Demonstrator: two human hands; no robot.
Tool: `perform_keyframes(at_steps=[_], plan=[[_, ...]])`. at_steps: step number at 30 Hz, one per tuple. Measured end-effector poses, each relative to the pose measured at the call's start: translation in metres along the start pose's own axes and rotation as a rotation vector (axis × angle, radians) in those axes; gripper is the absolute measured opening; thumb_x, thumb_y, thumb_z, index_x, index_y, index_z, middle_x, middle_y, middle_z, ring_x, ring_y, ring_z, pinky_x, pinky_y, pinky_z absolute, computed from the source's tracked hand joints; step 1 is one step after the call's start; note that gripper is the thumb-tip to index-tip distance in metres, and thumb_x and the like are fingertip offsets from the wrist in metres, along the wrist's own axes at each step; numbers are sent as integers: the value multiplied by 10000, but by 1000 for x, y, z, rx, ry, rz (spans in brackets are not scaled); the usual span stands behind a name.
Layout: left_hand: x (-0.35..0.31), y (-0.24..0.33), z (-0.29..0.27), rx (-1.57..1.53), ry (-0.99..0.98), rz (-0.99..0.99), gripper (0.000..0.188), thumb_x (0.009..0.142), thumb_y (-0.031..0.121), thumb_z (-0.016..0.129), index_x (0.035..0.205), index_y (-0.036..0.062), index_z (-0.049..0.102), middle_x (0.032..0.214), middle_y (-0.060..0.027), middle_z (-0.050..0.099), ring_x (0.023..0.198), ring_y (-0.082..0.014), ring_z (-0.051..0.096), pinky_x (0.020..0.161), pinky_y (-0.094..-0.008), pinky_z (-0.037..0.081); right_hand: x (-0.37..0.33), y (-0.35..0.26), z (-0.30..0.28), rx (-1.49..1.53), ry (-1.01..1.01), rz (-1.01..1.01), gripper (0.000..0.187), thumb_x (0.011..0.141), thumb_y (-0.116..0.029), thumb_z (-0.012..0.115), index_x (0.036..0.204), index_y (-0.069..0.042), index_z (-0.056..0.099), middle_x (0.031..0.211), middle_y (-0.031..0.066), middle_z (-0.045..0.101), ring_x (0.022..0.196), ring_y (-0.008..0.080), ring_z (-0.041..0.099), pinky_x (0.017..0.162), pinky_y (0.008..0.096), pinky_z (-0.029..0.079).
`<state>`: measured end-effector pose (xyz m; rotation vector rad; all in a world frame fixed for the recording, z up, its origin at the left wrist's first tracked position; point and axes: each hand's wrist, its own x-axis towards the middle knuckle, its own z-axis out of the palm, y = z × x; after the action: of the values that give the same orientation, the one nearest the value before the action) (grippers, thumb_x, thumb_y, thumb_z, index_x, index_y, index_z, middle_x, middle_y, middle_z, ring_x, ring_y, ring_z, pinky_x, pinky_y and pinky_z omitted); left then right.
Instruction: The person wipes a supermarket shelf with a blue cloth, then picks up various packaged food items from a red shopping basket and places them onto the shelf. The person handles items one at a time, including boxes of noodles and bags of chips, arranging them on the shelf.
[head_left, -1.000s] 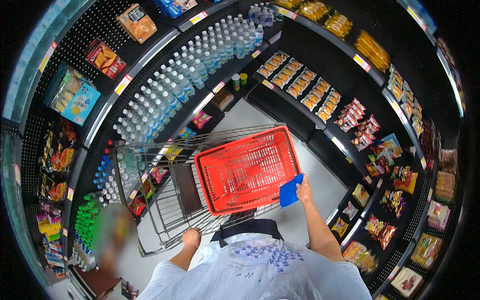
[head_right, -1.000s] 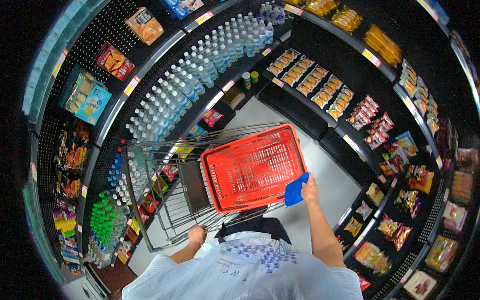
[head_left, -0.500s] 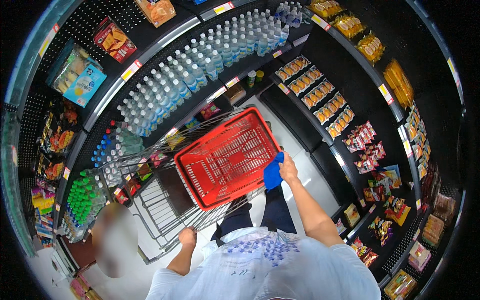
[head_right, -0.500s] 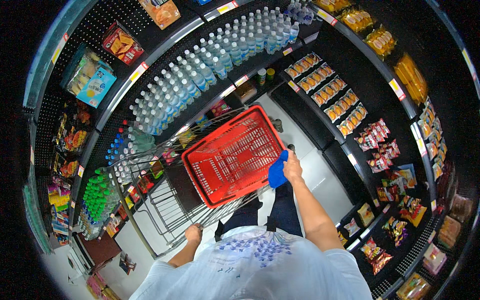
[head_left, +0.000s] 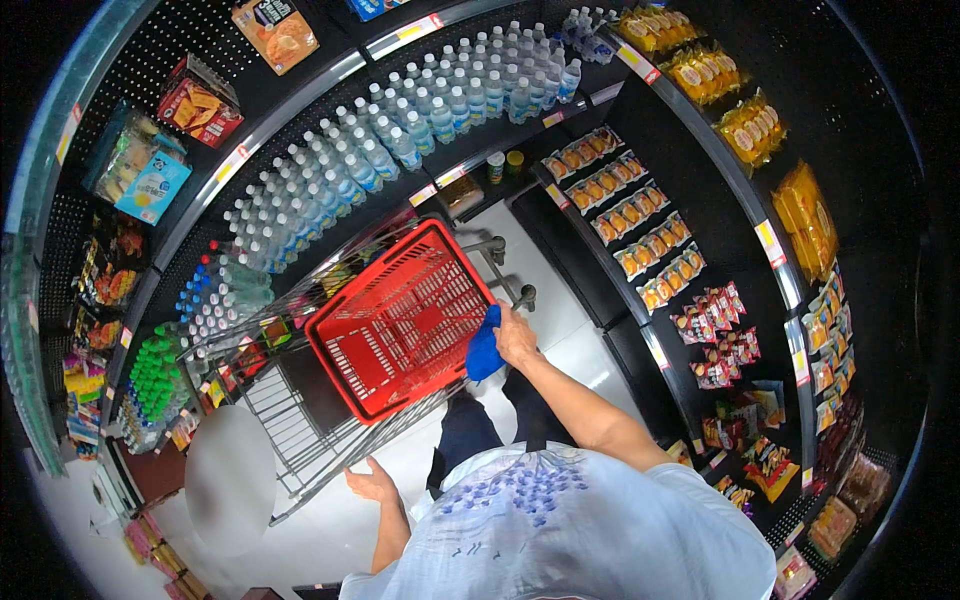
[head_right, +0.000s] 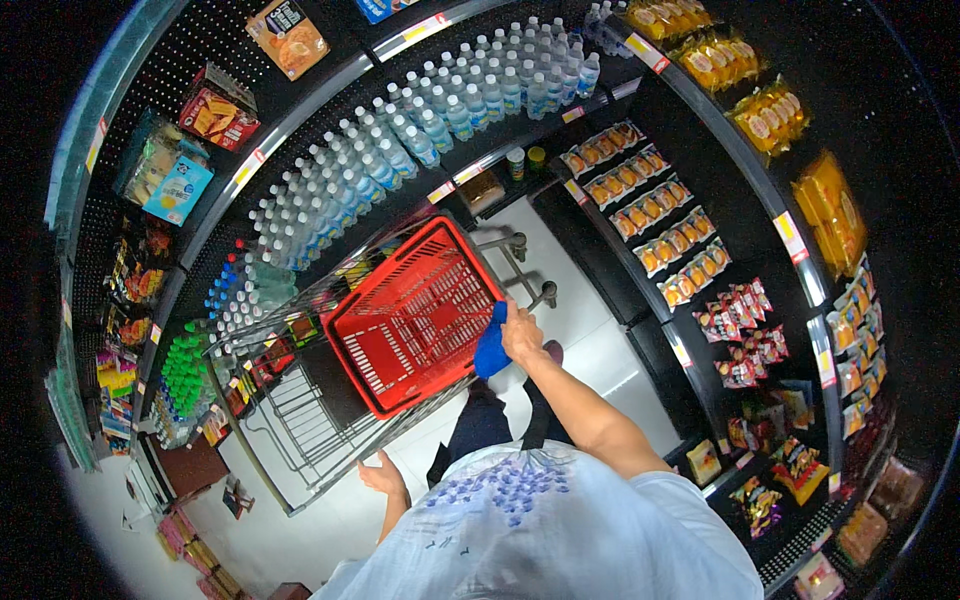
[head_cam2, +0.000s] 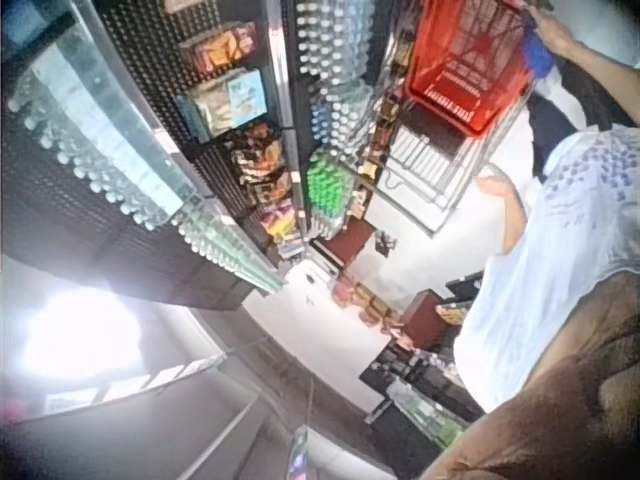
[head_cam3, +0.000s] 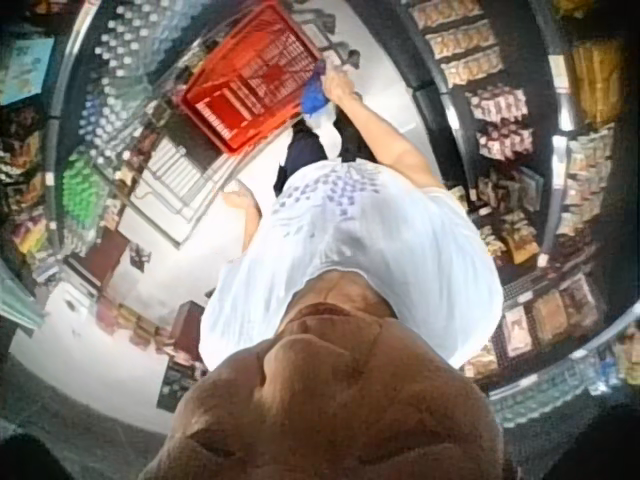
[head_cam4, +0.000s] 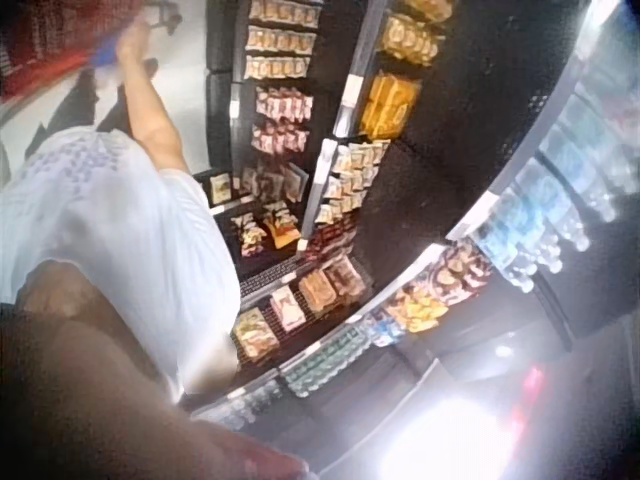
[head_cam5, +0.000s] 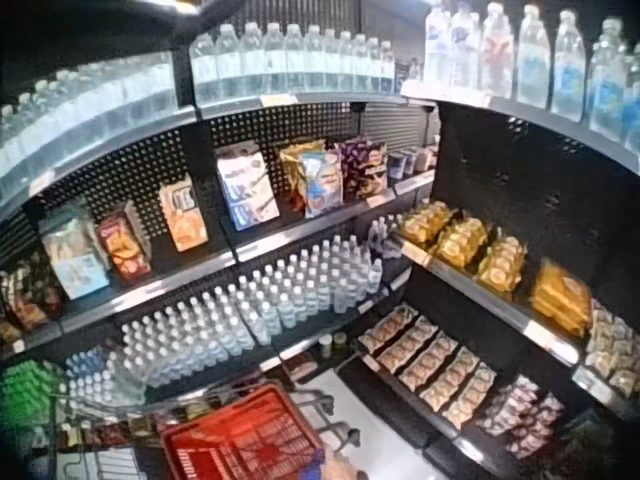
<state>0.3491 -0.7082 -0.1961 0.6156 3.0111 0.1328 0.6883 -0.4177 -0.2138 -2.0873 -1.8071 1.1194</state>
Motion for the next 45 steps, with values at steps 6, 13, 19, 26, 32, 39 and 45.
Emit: perform_keyframes(at_steps=[6,13,19,26,32,39,45], plan=[[-11,64,23,-1031,-572,-755,947,852,632,678,1450,-25,351,1340,-251,515,1029,-333,666,721,-474,628,21,-4,-19,28,-116,-58,687,926,-154,637,1516,-107,287,1253,262,564,1189,458,533,962,551,484],[-2,92,72,-1213,-590,-758,403,1068,328,354,1212,27,579,1019,-172,708,881,-293,700,799,-473,608,54,-10,-19,10,-98,-116,678,933,-156,632,1517,-147,286,1210,279,584,1145,469,558,926,571,475],[2,114,65,-1213,-497,-796,345,1005,290,429,1175,40,596,967,-154,708,801,-277,702,755,-460,615,78,-32,-25,-20,-167,-105,664,930,-158,638,1506,-113,311,1191,288,604,1131,473,572,933,558,479],[5,107,73,-1252,-456,-865,425,1049,390,385,1250,55,553,1079,-162,677,804,-294,687,713,-465,621,86,-55,-35,-39,-267,-118,696,918,-174,652,1510,-91,295,1209,307,612,1135,485,586,945,551,483],[5,105,73,-1259,-468,-917,386,1062,269,257,1273,-6,425,1157,-236,619,862,-401,711,649,-503,621,102,-57,-37,-67,-392,-125,719,917,-219,669,1514,-87,291,1295,268,589,1196,437,575,974,522,483],[-7,90,83,-1169,-581,-798,589,1056,494,337,1224,-63,425,1068,-252,677,782,-394,724,609,-512,604,123,-47,-31,-205,-451,-207,787,901,-342,691,1485,-4,285,1220,323,625,1133,456,620,956,493,499],[-34,196,-9,-642,-756,-352,683,1006,555,470,780,-54,684,632,-146,685,468,-226,637,417,-347,471,148,-34,-34,-271,-578,-333,987,815,-605,713,1457,31,316,1150,303,662,1097,437,645,918,494,521]])
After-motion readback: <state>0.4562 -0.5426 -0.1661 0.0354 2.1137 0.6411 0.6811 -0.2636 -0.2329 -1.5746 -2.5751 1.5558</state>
